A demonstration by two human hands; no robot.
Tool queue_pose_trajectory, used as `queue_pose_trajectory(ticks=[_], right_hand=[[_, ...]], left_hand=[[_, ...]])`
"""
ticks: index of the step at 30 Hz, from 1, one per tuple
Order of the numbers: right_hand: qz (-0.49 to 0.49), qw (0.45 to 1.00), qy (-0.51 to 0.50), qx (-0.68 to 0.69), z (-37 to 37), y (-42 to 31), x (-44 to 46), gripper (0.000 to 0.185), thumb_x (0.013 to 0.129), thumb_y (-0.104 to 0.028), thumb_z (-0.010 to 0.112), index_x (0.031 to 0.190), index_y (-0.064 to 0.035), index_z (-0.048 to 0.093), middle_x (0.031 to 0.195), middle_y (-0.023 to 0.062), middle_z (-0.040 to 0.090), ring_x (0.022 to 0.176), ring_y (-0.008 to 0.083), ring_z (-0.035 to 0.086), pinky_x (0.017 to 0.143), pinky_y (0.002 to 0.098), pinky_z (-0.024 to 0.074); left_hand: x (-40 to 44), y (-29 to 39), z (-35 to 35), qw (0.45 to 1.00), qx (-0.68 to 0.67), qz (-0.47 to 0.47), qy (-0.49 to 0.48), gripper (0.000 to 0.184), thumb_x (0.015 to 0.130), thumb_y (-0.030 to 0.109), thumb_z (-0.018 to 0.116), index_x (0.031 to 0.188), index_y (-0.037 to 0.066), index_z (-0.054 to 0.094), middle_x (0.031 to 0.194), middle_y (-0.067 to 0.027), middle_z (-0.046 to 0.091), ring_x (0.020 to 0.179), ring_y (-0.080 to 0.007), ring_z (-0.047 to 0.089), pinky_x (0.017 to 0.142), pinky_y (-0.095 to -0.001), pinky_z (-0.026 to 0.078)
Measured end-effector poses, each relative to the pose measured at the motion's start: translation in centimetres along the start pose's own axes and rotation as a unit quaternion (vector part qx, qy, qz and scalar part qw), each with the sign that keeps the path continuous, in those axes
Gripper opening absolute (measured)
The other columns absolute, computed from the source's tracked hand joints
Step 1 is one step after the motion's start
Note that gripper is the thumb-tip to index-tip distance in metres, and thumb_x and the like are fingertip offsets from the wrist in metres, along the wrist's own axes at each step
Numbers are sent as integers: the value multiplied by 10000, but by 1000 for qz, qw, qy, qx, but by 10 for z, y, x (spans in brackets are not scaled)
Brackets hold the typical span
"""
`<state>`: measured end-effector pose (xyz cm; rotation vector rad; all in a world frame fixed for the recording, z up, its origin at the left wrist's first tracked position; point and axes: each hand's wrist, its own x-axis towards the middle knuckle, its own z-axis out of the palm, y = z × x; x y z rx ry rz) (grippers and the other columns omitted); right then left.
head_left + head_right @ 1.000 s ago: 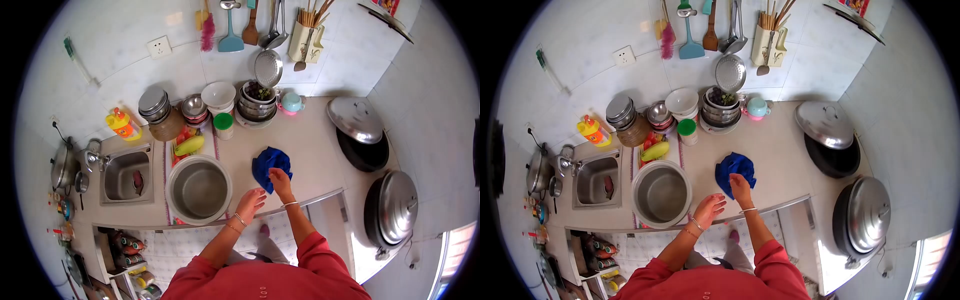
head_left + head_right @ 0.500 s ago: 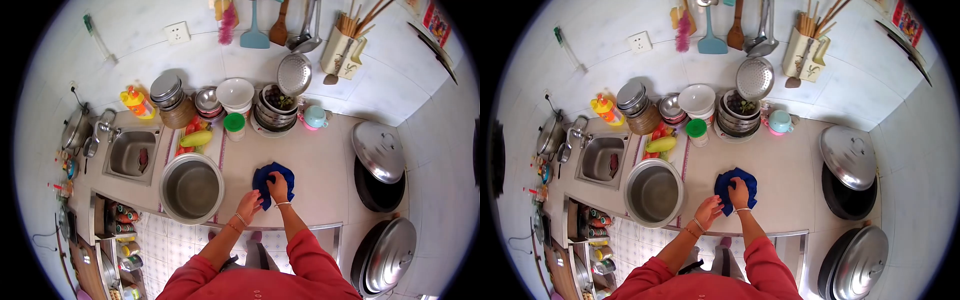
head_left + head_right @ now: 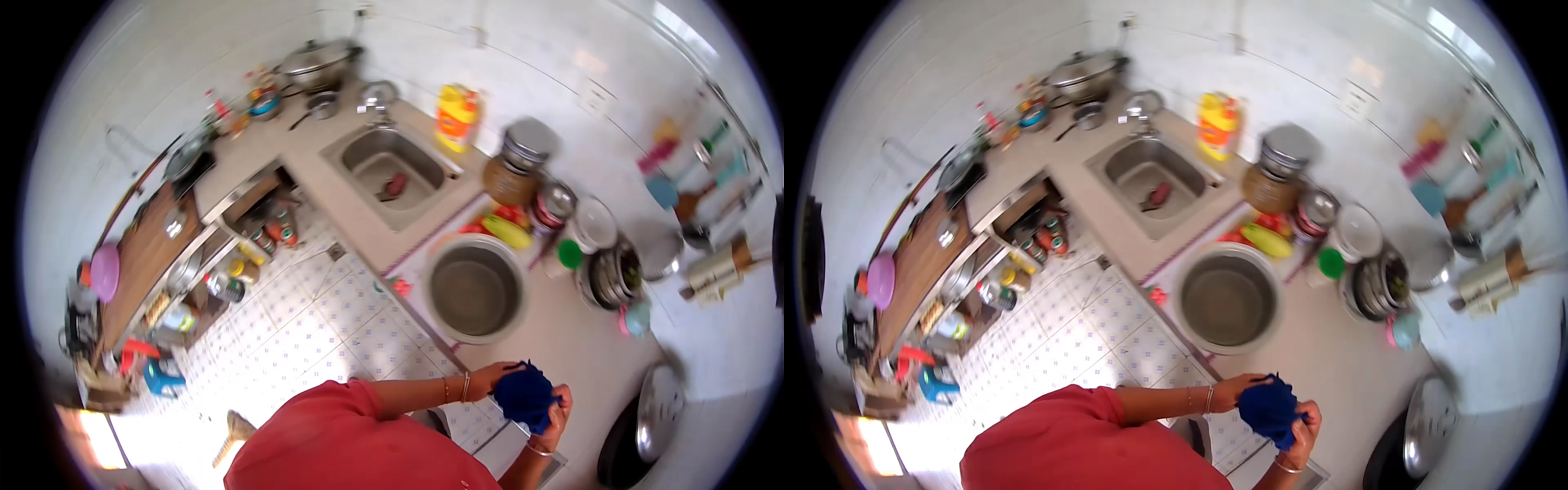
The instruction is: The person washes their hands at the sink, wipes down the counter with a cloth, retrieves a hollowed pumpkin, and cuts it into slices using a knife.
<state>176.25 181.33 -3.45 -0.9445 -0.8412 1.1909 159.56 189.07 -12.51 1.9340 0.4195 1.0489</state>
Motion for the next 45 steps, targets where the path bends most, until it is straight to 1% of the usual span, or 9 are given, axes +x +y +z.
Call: queue_pose_trajectory(ticks=[2,3,4,12,22,27,37,43,45], right_hand=[[-3,998,-52,21,53,2,3,277,818,-252,645,838,-44,464,789,29,511,717,125,495,682,245,418],[-3,999,-34,22,82,7,4,284,836,-264,635,853,-41,460,804,29,513,724,124,494,684,244,416],[-5,1000,-19,23,112,13,9,292,855,-276,624,867,-38,455,819,29,514,732,123,493,686,243,413],[104,981,-153,67,384,114,19,308,922,-237,569,1129,-19,503,1041,101,576,967,188,576,874,316,461],[309,881,-333,136,666,256,-27,281,865,-120,639,1114,-52,528,984,72,611,908,184,603,809,324,508],[363,837,-395,112,795,336,-53,252,877,-136,617,1103,-51,545,1000,84,624,930,203,612,848,336,498],[280,819,-492,91,1105,439,-100,257,855,-42,595,1108,-62,551,1021,41,595,919,146,578,838,287,478],[141,642,-735,-166,1174,572,-127,324,893,-83,559,1211,-21,554,1132,98,591,999,161,560,874,272,455],[8,693,-684,-228,1191,610,-136,310,922,-139,531,1209,-26,561,1153,146,590,1048,229,564,908,321,451]], left_hand=[[-30,23,-49,998,56,-15,26,456,970,309,458,1332,35,417,1190,-78,572,1096,-148,541,990,-302,406],[-35,52,-85,943,-205,-254,62,484,959,324,482,1335,28,408,1165,-72,576,1061,-143,552,950,-294,432],[-45,69,-122,769,-449,-444,96,514,948,340,506,1338,22,400,1140,-66,580,1026,-139,563,909,-287,457],[-248,135,-347,706,-385,-359,475,560,940,353,526,1326,-27,386,1137,-103,574,955,-142,595,773,-253,519],[-466,183,-478,576,-215,-253,747,469,911,293,591,1236,-30,492,1079,-80,617,950,-134,600,830,-257,485],[-548,194,-566,482,-220,-252,810,381,911,241,590,1200,5,517,1059,-79,623,920,-150,620,809,-260,506],[-650,250,-823,574,-227,26,786,326,965,133,436,1275,34,446,1232,-109,543,1156,-238,528,1002,-397,420],[-765,205,-885,484,-270,-111,825,478,921,179,535,1349,55,361,1314,-120,443,1171,-281,485,971,-418,415],[-807,180,-894,468,333,-420,703,554,865,187,604,1351,67,366,1330,-182,421,1203,-338,457,990,-464,387]])
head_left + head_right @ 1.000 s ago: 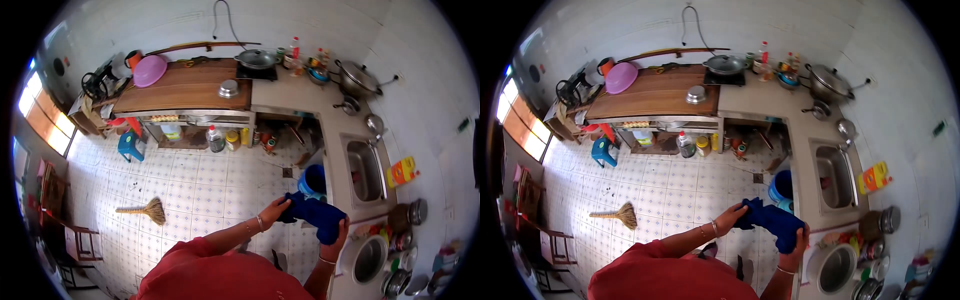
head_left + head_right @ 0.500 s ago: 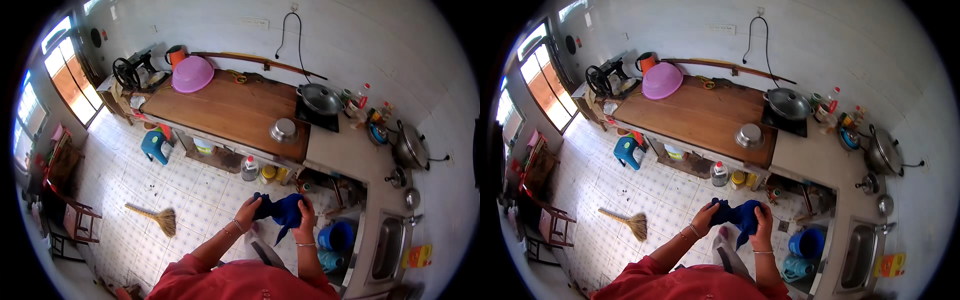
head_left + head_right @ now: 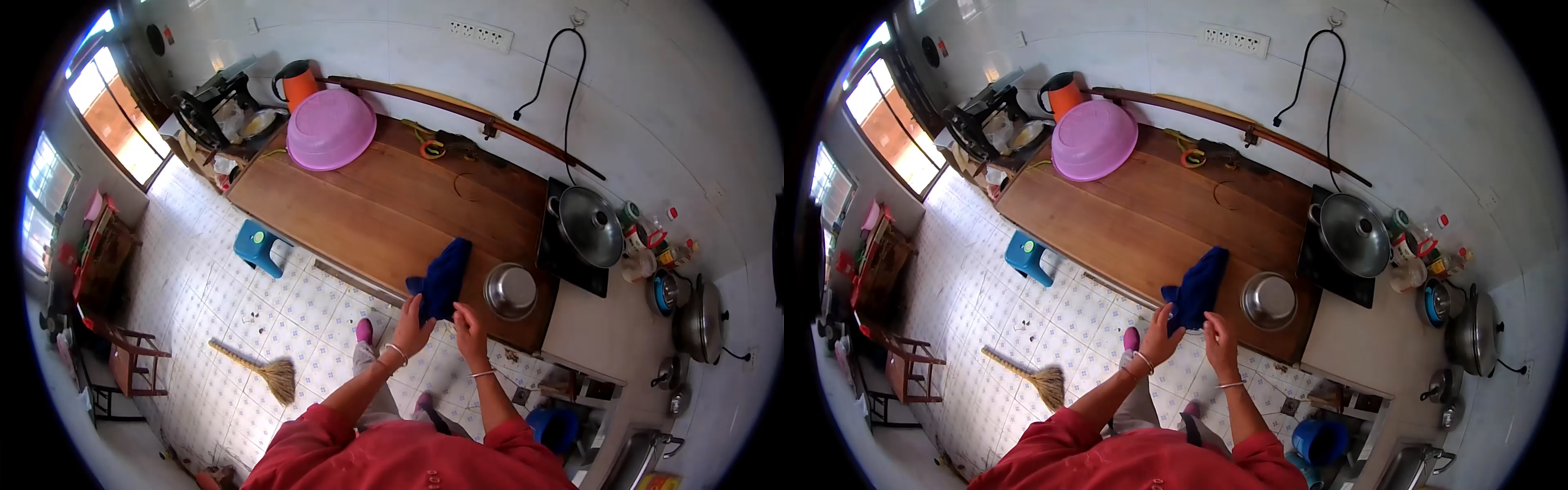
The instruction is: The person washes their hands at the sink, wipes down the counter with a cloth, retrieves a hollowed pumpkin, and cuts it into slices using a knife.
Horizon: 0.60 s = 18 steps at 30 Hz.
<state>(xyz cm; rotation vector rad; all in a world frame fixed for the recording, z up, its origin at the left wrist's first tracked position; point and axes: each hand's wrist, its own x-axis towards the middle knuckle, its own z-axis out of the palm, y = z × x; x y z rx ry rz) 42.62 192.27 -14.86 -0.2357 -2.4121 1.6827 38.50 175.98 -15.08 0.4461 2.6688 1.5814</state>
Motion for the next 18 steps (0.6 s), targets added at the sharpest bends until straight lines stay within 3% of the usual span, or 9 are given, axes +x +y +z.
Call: queue_pose_trajectory(ticks=[1,2,4,6,7,8,14,16,18], right_hand=[[-49,996,42,-58,6,8,16,325,942,-162,490,1237,-34,537,1243,189,530,1154,316,504,979,386,402],[-40,996,45,-62,16,15,33,325,942,-162,490,1237,-34,537,1243,189,530,1154,316,504,979,386,402],[-100,969,86,-209,40,21,74,352,952,-153,454,1283,-39,487,1336,192,447,1251,357,403,1043,423,327],[-38,974,62,-216,70,37,106,395,949,-173,433,1319,-33,436,1391,203,376,1294,384,333,1072,453,274],[-5,949,53,-310,79,40,119,412,943,-186,432,1321,-24,429,1387,213,377,1291,393,335,1070,470,273],[23,915,45,-400,86,44,140,429,937,-199,432,1323,-14,421,1383,224,379,1288,402,336,1067,486,272],[67,855,132,-496,117,50,306,449,901,-216,472,1287,13,445,1334,244,417,1261,433,357,1044,506,296],[6,849,156,-504,148,52,354,431,858,-213,519,1221,17,487,1261,231,475,1211,427,405,1003,502,336],[9,878,76,-472,189,14,395,412,803,-210,559,1148,11,518,1190,203,515,1156,412,447,963,487,370]], left_hand=[[13,-6,-3,998,52,27,-7,623,818,186,624,1363,67,347,1367,-240,359,1261,-397,366,1030,-496,316],[30,-20,0,998,48,24,-16,623,818,186,624,1363,67,347,1367,-240,359,1261,-397,366,1030,-496,316],[63,-51,9,960,164,143,-174,627,835,234,599,1370,37,339,1419,-217,320,1311,-370,325,1058,-482,284],[91,-71,7,927,218,208,-225,629,836,258,578,1379,38,347,1450,-192,299,1344,-351,298,1074,-486,268],[107,-82,4,910,219,242,-255,581,864,284,521,1376,55,372,1467,-160,293,1365,-330,269,1092,-481,236],[119,-97,12,924,186,235,-236,575,848,285,531,1359,54,404,1457,-140,321,1369,-310,267,1091,-485,234],[302,-120,-3,914,221,254,-225,554,833,294,536,1354,138,432,1437,-69,367,1352,-311,280,1076,-529,224],[339,-142,-18,915,264,240,-188,548,830,292,540,1345,129,441,1428,-71,374,1355,-314,262,1080,-530,207],[354,-168,-54,920,291,193,-179,549,841,279,527,1359,129,422,1438,-51,364,1352,-299,271,1081,-514,207]])
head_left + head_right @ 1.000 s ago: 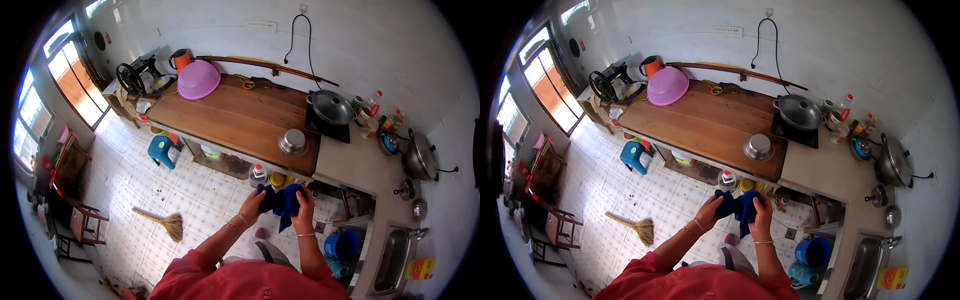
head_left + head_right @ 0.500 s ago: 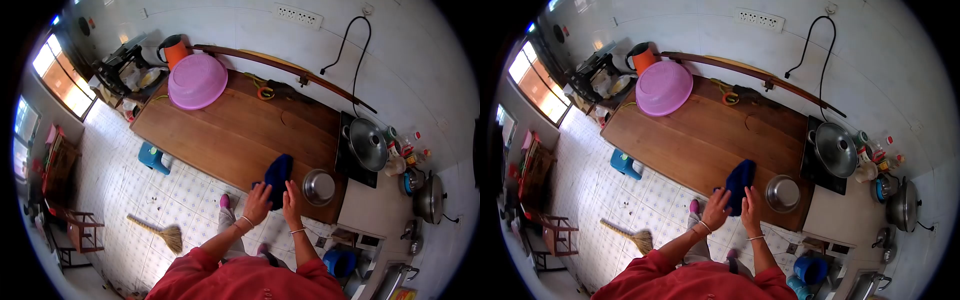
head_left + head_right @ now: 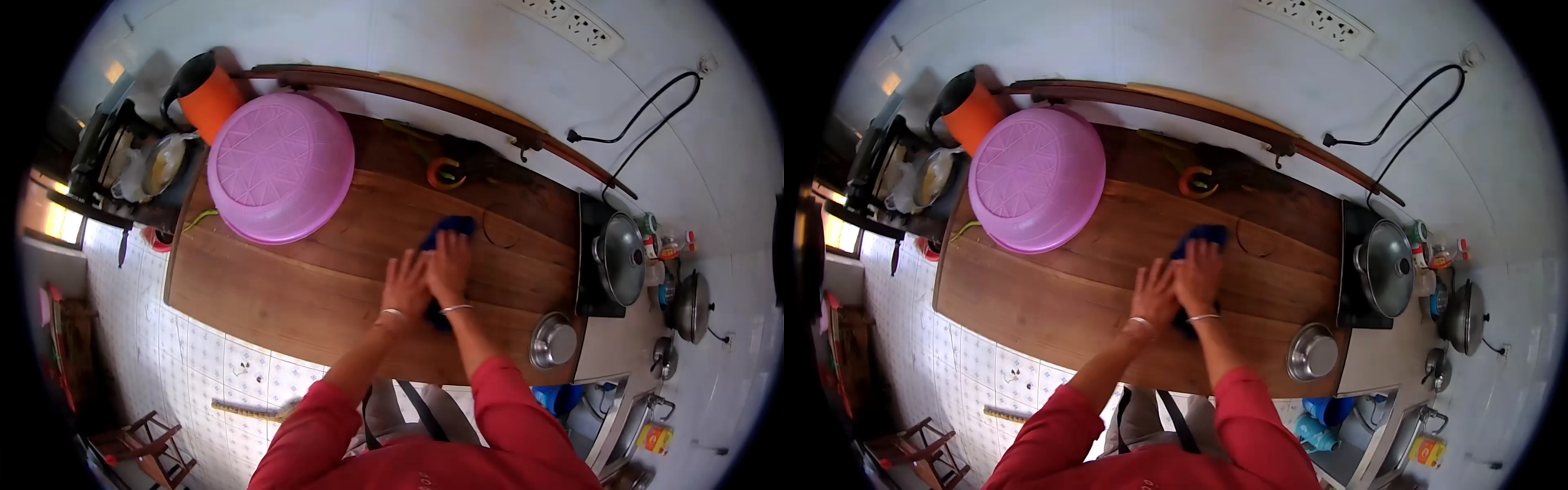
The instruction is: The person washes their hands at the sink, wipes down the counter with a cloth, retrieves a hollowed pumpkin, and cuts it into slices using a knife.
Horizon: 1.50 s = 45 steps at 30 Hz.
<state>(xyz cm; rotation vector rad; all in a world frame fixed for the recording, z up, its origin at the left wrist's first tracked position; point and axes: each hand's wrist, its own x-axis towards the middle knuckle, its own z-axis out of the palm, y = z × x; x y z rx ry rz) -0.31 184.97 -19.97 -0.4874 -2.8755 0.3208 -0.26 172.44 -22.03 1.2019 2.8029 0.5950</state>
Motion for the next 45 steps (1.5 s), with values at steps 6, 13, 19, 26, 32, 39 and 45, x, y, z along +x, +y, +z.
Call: queue_pose_trajectory(ticks=[6,13,19,26,32,39,45], right_hand=[[-195,948,-187,166,10,-153,-21,424,779,-258,565,1138,-34,552,1189,143,531,1255,347,363,1047,489,272],[-256,941,-94,202,5,-91,-101,470,785,-259,556,1205,-47,549,1295,73,493,1275,264,372,1066,484,250],[-109,991,-40,72,-35,50,-53,444,783,-213,555,1196,-51,549,1293,78,490,1269,270,381,1032,519,286],[39,999,-6,21,-70,189,16,489,807,-213,554,1265,-61,475,1284,139,490,1245,331,406,1019,538,309],[33,998,33,-53,-42,238,26,460,880,-200,473,1320,-66,440,1336,220,440,1246,411,391,1028,549,289],[-62,997,-16,-54,-22,117,13,432,894,-197,463,1291,-28,456,1313,260,443,1232,454,393,1032,524,302],[-207,977,-36,45,19,-48,-24,482,839,-191,541,1265,6,434,1303,261,423,1240,488,345,1031,543,289]], left_hand=[[-127,-74,-51,985,15,-166,46,575,876,281,500,1380,41,362,1417,-148,357,1341,-367,262,1076,-531,179],[-172,8,-32,986,-7,-163,-43,553,883,184,479,1383,1,328,1439,-235,286,1348,-411,237,1096,-516,169],[-35,68,2,998,-50,13,-45,516,845,182,481,1327,7,419,1423,-233,316,1328,-382,291,1095,-489,204],[116,144,41,987,-80,106,-90,558,782,174,524,1307,-2,455,1446,-196,308,1358,-326,265,1106,-449,215],[157,154,69,988,-58,126,-73,583,808,158,500,1367,28,396,1482,-129,276,1378,-270,245,1117,-436,193],[68,71,32,997,-52,54,-19,544,849,202,470,1374,80,404,1486,-104,283,1389,-252,232,1129,-440,174],[-68,-30,-28,995,-66,-59,43,456,800,165,501,1243,62,531,1442,-151,341,1357,-305,292,1103,-463,233]])
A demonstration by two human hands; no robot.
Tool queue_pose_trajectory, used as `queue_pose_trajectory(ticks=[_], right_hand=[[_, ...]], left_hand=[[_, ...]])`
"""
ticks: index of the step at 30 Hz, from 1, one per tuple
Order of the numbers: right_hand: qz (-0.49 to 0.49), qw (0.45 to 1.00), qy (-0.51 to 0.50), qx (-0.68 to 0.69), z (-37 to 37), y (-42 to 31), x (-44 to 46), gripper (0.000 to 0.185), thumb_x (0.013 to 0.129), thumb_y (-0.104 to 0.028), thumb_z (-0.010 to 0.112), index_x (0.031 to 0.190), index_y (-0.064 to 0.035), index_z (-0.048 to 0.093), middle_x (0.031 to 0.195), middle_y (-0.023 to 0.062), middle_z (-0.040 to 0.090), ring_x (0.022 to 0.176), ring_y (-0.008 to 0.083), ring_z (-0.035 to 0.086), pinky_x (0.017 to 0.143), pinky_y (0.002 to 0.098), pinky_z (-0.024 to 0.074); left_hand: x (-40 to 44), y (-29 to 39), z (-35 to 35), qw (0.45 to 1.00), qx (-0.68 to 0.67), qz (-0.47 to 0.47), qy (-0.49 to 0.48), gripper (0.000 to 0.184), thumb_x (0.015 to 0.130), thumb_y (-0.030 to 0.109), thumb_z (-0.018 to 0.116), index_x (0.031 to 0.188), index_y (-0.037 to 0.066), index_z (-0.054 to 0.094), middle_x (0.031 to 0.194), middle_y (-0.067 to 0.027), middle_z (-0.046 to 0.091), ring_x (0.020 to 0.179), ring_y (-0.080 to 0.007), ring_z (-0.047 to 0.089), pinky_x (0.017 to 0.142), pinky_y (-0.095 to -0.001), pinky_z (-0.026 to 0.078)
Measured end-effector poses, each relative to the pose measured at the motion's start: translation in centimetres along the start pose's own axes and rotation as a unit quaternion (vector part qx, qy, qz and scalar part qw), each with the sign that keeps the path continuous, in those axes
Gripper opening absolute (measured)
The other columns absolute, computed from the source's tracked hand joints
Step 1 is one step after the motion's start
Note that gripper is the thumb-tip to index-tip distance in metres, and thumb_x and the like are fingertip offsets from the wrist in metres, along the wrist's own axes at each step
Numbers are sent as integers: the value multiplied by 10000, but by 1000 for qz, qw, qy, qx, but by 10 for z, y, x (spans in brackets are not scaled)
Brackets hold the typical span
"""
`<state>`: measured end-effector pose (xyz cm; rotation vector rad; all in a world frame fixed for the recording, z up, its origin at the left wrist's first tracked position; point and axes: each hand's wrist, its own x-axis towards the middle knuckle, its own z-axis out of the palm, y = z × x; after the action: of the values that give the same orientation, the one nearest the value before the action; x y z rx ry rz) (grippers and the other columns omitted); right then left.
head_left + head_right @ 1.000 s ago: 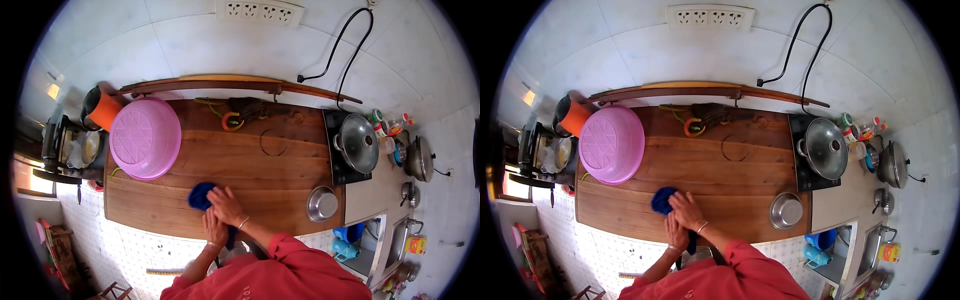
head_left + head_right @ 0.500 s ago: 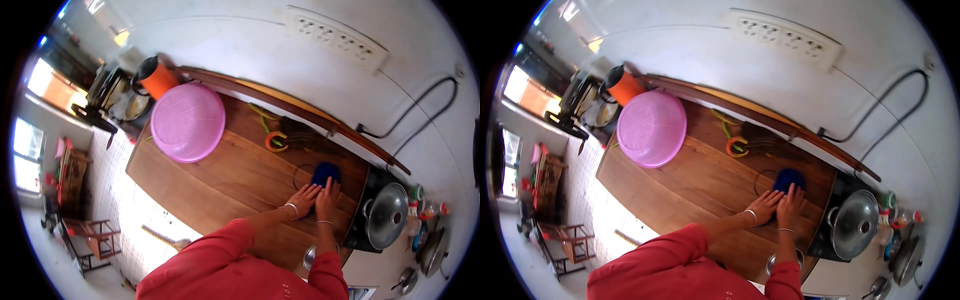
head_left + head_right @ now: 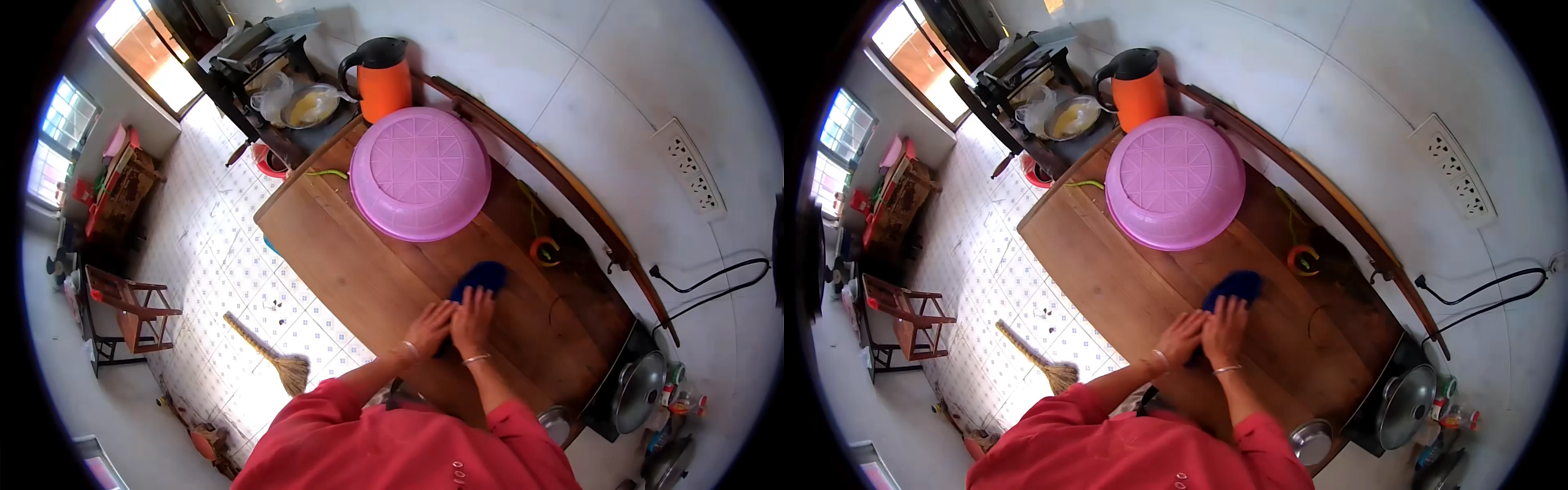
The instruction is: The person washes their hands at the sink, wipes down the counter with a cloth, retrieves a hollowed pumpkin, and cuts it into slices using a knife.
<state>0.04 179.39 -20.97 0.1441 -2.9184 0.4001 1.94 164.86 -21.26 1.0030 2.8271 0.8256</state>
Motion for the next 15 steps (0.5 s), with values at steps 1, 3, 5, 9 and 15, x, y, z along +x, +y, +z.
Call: queue_pose_trajectory(ticks=[1,3,5,9,15], right_hand=[[-26,999,15,15,5,-14,3,492,833,-198,547,1262,10,429,1295,264,422,1239,493,337,1031,547,284],[-74,995,-21,57,8,-77,21,507,815,-213,563,1245,25,438,1280,268,428,1226,479,351,1024,544,290],[-108,987,-59,107,22,-132,41,506,804,-239,560,1212,43,463,1247,279,442,1192,481,369,1005,537,298],[-157,968,12,196,64,-203,64,483,723,-249,606,1117,18,522,1119,220,486,1129,421,417,918,499,362],[-120,980,-54,151,66,-174,39,525,813,-268,548,1281,-36,492,1361,120,445,1326,303,318,1099,481,209]], left_hand=[[-9,-6,-11,1000,12,-8,11,423,795,154,505,1204,64,561,1423,-161,365,1342,-311,320,1091,-465,253],[-50,-40,-29,994,-20,-49,99,374,784,140,520,1142,70,600,1365,-169,434,1288,-326,387,1060,-466,285],[-85,-73,-52,989,8,-108,101,346,772,136,535,1099,63,618,1320,-167,479,1242,-332,430,1036,-460,306],[-132,-122,-72,962,12,-228,147,370,840,121,492,1199,104,579,1365,-141,448,1315,-347,350,1076,-489,261],[-108,-94,-74,977,97,-190,-20,532,862,148,480,1376,49,386,1485,-172,257,1381,-349,215,1115,-477,170]])
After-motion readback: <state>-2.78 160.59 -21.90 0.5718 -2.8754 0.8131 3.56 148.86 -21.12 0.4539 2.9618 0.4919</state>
